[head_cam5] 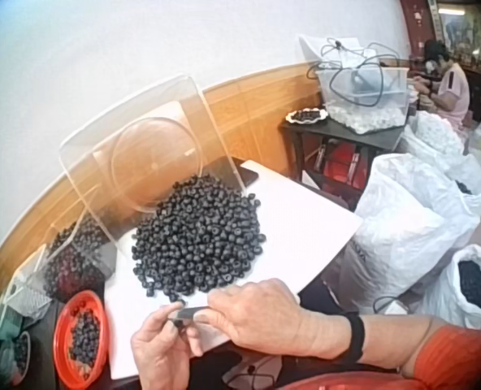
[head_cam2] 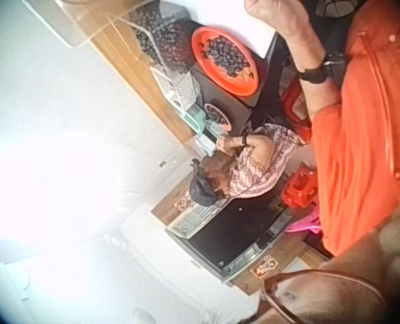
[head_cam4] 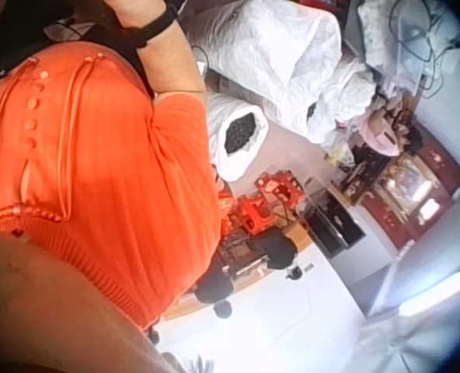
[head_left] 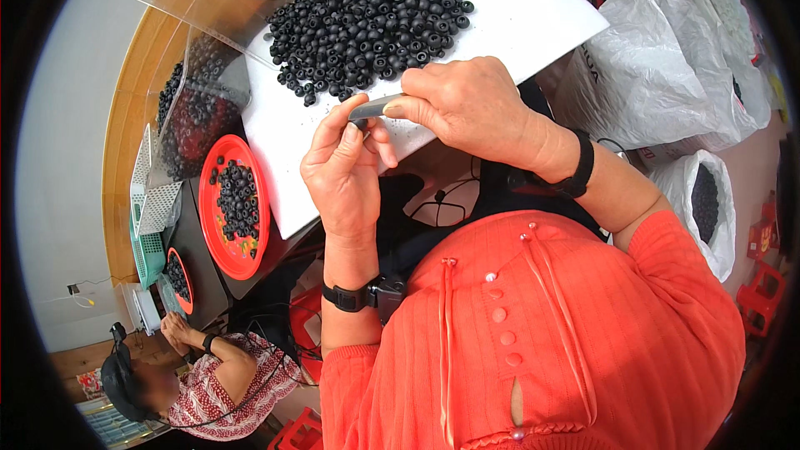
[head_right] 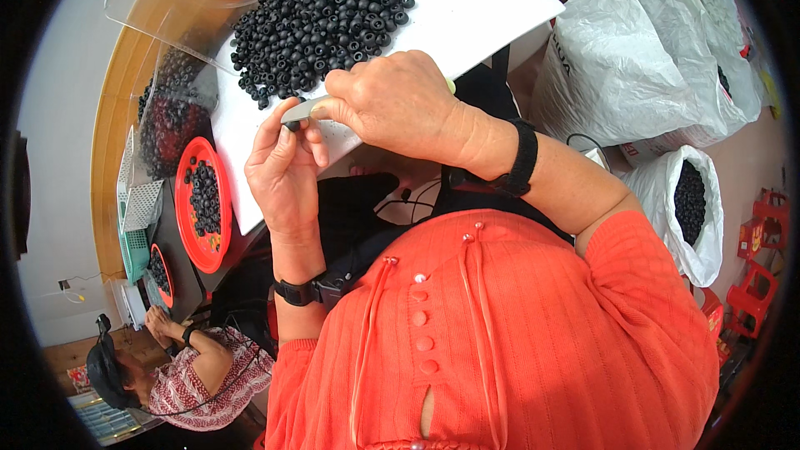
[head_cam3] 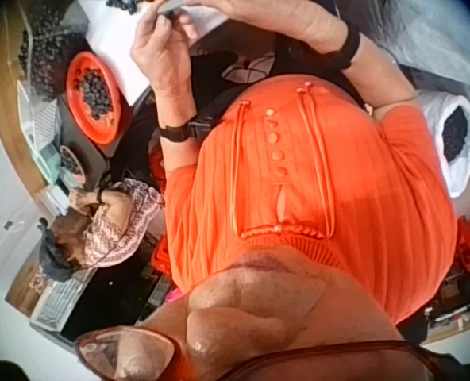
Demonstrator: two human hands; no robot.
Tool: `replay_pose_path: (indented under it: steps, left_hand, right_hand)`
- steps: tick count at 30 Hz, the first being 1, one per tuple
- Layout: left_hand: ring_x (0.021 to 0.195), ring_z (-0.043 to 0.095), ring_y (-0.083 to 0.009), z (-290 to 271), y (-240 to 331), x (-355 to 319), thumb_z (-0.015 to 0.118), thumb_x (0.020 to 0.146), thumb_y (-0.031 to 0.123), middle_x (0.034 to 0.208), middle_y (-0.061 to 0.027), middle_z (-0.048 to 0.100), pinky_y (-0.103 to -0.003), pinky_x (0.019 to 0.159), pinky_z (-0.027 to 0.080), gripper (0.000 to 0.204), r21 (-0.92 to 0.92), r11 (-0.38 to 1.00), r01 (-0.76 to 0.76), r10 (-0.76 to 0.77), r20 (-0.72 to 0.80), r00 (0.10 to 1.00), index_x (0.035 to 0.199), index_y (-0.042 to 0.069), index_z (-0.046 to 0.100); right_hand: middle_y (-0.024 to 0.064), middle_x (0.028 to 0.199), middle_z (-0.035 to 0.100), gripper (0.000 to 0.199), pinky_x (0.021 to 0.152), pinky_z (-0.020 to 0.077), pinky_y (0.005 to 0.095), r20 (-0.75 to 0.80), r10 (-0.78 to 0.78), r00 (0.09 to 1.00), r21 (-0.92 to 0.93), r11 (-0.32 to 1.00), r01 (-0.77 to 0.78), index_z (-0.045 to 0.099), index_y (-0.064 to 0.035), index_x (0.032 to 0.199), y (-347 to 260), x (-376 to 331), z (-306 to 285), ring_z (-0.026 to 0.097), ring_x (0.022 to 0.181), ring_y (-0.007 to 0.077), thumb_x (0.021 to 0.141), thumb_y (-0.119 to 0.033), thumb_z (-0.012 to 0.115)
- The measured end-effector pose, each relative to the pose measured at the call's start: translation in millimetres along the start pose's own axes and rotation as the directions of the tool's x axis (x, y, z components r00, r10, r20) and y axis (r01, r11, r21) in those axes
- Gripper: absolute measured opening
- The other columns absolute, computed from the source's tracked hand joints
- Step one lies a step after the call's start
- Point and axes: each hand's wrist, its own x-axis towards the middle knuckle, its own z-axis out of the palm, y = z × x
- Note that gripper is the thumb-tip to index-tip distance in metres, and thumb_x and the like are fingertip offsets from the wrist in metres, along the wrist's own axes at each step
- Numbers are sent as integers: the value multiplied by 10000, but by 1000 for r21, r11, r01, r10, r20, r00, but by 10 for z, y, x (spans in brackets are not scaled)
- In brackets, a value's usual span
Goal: Trimming or cleaning excess material from small black circular components using a small hand-held knife.
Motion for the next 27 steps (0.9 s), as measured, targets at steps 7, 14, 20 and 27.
replay_pose_path:
  steps: [7, 14, 20, 27]
  left_hand:
    - [715, 630, -239, -33, -3, 15, 550, 1002, 33, 937, -179, 660, -321, 606, 538, 293, 18, 1000, -4, 3, 28, 1000, 1263, -77, 622]
    - [749, 639, -233, -55, 19, 5, 575, 998, 56, 982, -158, 657, -323, 572, 546, 292, -39, 999, -12, 14, 29, 999, 1256, -70, 627]
    - [846, 629, -205, -226, 506, -198, 527, 993, -6, 1046, -142, 644, -278, 595, 525, 288, 335, 931, -147, 174, -52, 983, 1250, -77, 635]
    - [869, 629, -105, -972, 1492, -368, 612, 950, -30, 1073, -50, 666, -209, 673, 502, 209, 989, 134, -55, 557, -29, 830, 1124, -3, 725]
  right_hand:
    - [79, 607, 644, 409, 511, 489, 412, -15, -12, 1000, 46, 999, 12, 627, -116, 768, 2, -16, 11, 667, 585, 295, 963, -474, 592]
    - [102, 562, 581, 388, 512, 439, 387, 30, 248, 968, 440, 867, -236, 660, -96, 735, 90, 16, -62, 604, 528, 288, 935, -428, 665]
    - [77, 531, 519, 351, 490, 386, 346, -51, 233, 971, 507, 844, -176, 655, -81, 750, 170, -65, -27, 525, 474, 225, 934, -377, 699]
    - [41, 537, 460, 353, 488, 347, 307, -23, 193, 981, 613, 778, -138, 660, -69, 767, 216, -84, -23, 439, 486, 137, 952, -367, 693]
